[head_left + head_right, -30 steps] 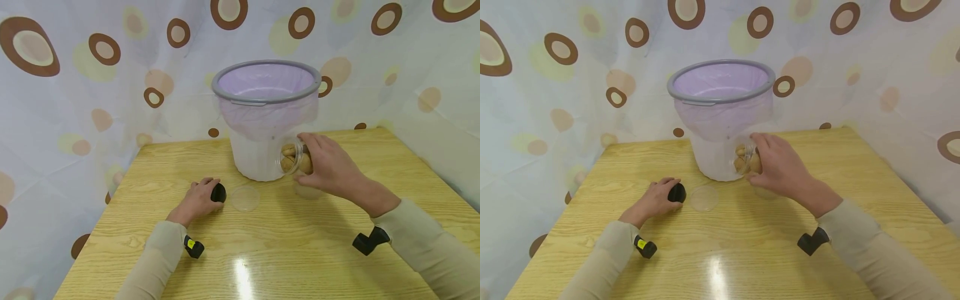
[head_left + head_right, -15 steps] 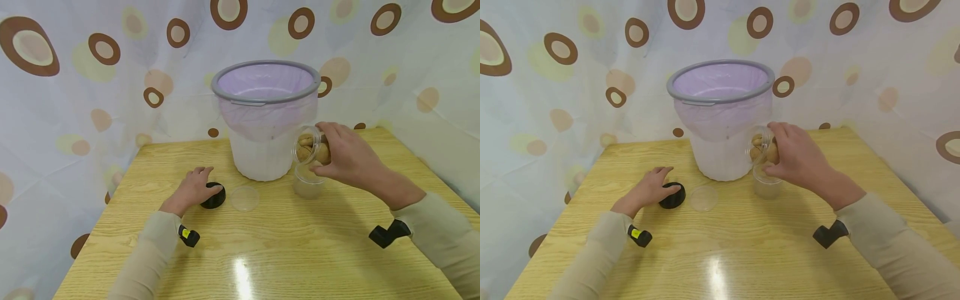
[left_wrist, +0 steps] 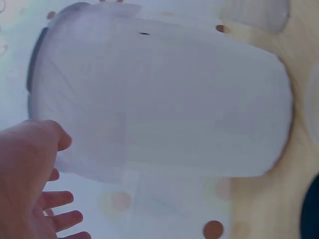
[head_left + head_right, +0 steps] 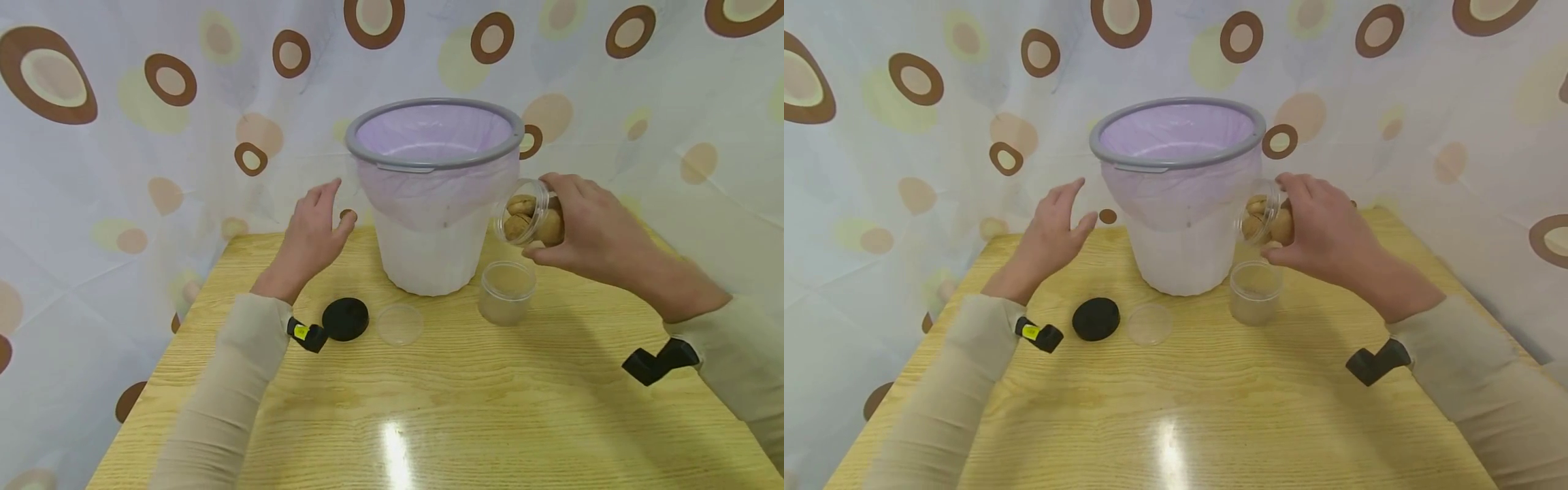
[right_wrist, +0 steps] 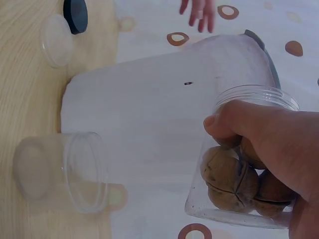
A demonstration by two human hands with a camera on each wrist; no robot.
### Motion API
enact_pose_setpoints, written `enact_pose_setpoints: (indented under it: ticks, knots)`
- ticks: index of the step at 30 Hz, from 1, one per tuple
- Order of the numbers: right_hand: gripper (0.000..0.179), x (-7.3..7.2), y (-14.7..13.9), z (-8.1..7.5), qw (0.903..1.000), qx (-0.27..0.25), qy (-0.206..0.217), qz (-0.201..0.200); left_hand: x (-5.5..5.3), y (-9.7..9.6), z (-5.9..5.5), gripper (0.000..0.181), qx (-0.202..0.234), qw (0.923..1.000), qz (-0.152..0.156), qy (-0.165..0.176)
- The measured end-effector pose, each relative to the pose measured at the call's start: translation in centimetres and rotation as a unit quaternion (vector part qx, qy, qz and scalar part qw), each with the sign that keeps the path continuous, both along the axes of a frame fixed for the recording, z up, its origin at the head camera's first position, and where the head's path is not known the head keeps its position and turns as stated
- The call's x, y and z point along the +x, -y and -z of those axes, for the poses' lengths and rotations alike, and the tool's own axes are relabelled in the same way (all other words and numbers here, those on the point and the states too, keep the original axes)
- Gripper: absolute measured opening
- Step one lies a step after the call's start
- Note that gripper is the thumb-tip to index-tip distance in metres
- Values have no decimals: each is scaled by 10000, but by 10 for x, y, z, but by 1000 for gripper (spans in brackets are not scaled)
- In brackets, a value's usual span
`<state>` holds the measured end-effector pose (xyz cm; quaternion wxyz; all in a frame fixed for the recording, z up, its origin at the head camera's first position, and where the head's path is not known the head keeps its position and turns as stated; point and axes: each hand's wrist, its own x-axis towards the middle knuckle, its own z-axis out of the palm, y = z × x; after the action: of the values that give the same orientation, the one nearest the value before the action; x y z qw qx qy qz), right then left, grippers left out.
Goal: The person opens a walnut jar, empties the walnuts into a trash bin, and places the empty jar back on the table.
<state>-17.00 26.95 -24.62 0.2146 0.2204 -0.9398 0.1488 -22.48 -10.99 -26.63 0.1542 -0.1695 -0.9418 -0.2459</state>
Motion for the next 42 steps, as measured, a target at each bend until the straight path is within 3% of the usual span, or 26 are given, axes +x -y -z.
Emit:
enact_pose_setpoints:
  ticks: [3,8,12,18,31,37,42]
  knots:
    - [93,0,-1,-8,9999,21,98,137,-5,-8,-21,60,177,9992,101,-353]
    - [94,-3,-5,-21,9990,29,268,352,-16,-23,-47,58,-30,9968,249,-753]
    - [95,-7,-9,-33,9985,83,285,454,-25,-34,-64,59,-93,9978,247,-603]
    - [96,-12,-12,-51,9982,143,328,490,-36,-46,-84,63,-39,9999,97,-18]
    - [96,-37,4,-92,9989,258,206,322,-58,-65,-107,69,-579,9939,-218,912]
    - [95,-51,25,-111,9974,611,174,349,-62,-67,-112,69,-852,9907,-382,985]
    - [92,-62,46,-123,9958,866,168,259,-60,-64,-113,72,-1163,9840,-509,1247]
